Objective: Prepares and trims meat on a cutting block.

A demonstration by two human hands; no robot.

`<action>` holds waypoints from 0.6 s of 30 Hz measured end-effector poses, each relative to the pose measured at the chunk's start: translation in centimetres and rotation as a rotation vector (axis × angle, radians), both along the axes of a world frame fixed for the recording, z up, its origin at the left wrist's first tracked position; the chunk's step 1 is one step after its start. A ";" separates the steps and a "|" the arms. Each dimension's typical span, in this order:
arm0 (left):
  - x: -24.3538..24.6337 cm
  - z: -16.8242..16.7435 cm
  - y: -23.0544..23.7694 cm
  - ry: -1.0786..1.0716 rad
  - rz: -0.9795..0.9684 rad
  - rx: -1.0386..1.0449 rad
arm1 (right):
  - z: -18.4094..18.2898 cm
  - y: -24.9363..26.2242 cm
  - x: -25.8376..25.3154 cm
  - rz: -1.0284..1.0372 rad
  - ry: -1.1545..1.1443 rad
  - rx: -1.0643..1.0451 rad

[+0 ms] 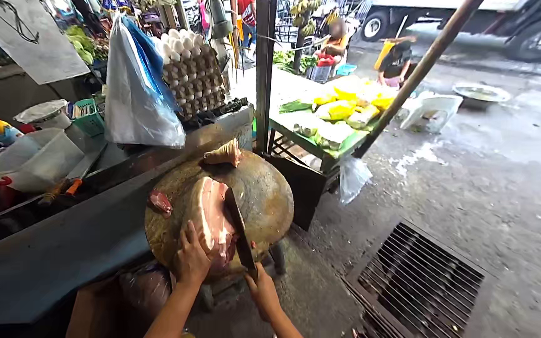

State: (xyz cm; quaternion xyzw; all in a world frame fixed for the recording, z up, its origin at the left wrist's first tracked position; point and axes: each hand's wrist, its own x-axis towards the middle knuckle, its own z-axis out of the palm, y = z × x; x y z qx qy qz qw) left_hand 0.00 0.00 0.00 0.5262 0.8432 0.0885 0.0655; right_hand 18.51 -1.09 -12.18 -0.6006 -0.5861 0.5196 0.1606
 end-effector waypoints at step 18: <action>0.4 0.7 0.4 0.015 0.010 -0.041 | 28.1 4.5 9.3 -0.334 0.726 1.455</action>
